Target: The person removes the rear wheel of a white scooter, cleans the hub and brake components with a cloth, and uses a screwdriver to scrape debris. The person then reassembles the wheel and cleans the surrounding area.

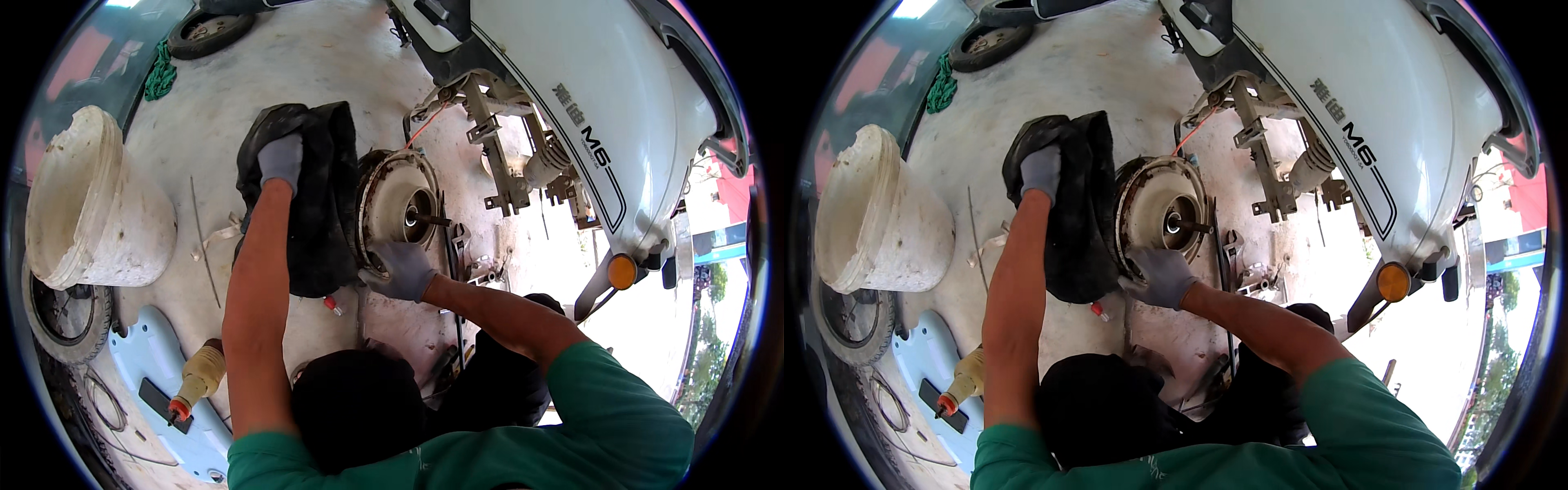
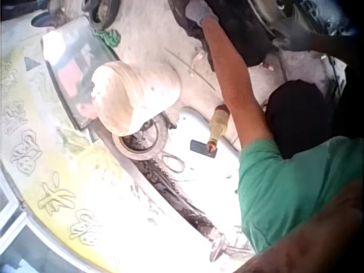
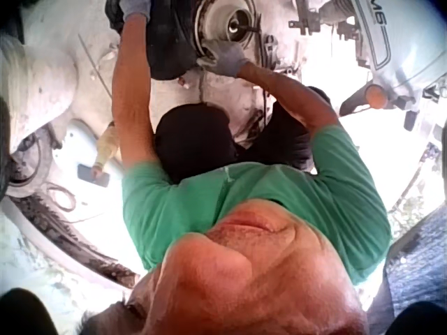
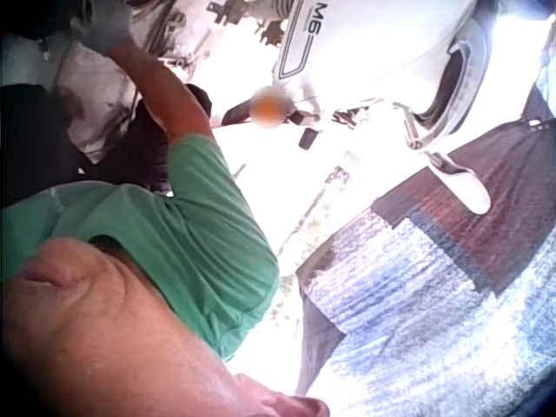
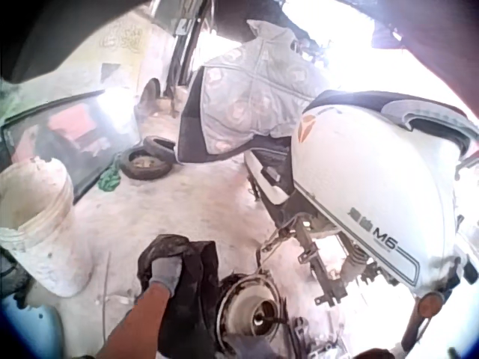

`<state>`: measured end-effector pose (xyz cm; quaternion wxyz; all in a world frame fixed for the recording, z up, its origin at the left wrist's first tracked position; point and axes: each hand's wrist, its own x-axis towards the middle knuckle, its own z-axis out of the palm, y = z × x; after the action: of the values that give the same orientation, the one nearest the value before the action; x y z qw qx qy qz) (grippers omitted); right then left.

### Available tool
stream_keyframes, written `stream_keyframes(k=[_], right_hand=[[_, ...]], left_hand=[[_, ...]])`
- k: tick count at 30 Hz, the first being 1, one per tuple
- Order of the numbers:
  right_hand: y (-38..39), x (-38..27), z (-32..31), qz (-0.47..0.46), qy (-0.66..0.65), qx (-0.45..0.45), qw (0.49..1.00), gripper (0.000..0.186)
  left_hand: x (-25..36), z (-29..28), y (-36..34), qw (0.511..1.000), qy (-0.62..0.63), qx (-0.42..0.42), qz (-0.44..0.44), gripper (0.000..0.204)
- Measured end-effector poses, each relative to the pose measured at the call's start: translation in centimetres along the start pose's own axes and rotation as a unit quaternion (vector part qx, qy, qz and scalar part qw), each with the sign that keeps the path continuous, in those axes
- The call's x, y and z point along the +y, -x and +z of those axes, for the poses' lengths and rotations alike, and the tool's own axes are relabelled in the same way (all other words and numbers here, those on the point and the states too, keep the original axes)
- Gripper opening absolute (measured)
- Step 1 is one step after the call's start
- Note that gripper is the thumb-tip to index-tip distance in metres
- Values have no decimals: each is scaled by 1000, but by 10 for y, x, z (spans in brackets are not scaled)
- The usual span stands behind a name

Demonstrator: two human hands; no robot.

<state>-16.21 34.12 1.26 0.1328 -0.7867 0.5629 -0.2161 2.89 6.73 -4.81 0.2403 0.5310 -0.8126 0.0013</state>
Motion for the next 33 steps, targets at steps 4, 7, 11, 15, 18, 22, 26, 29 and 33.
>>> stream_keyframes(k=[4, 7, 11, 15, 18, 22, 26, 29, 33], right_hand=[[2, 1, -1, 3, 1, 18, 1000, 45], [-4, -6, -1, 14, -15, 16, 1000, 46], [-16, -20, -19, 110, 16, -91, 990, 44], [-37, -33, -27, 149, 29, -149, 977, 39], [-33, -24, -25, 145, 31, -148, 978, 36], [-33, -18, -24, 119, 34, -125, 984, 32], [-29, -6, -13, 68, 31, -99, 992, 30], [-28, -6, -12, 53, 24, -103, 993, 30], [-24, -5, -6, 50, 31, -91, 994, 29]], left_hand=[[-4, -47, 32, 979, 14, -160, -125, 34], [-10, -51, 60, 981, -24, -180, -67, 36], [8, -47, 95, 998, 16, -61, -11, 36], [3, -22, 121, 958, 280, -37, 42, 41], [31, -20, 129, 922, 361, -122, 75, 49], [59, -24, 128, 923, 329, -158, 125, 50], [63, -22, 107, 942, 268, -108, 169, 50], [61, -14, 82, 952, 188, -61, 232, 48], [83, -22, 22, 892, 62, -401, 202, 45]])
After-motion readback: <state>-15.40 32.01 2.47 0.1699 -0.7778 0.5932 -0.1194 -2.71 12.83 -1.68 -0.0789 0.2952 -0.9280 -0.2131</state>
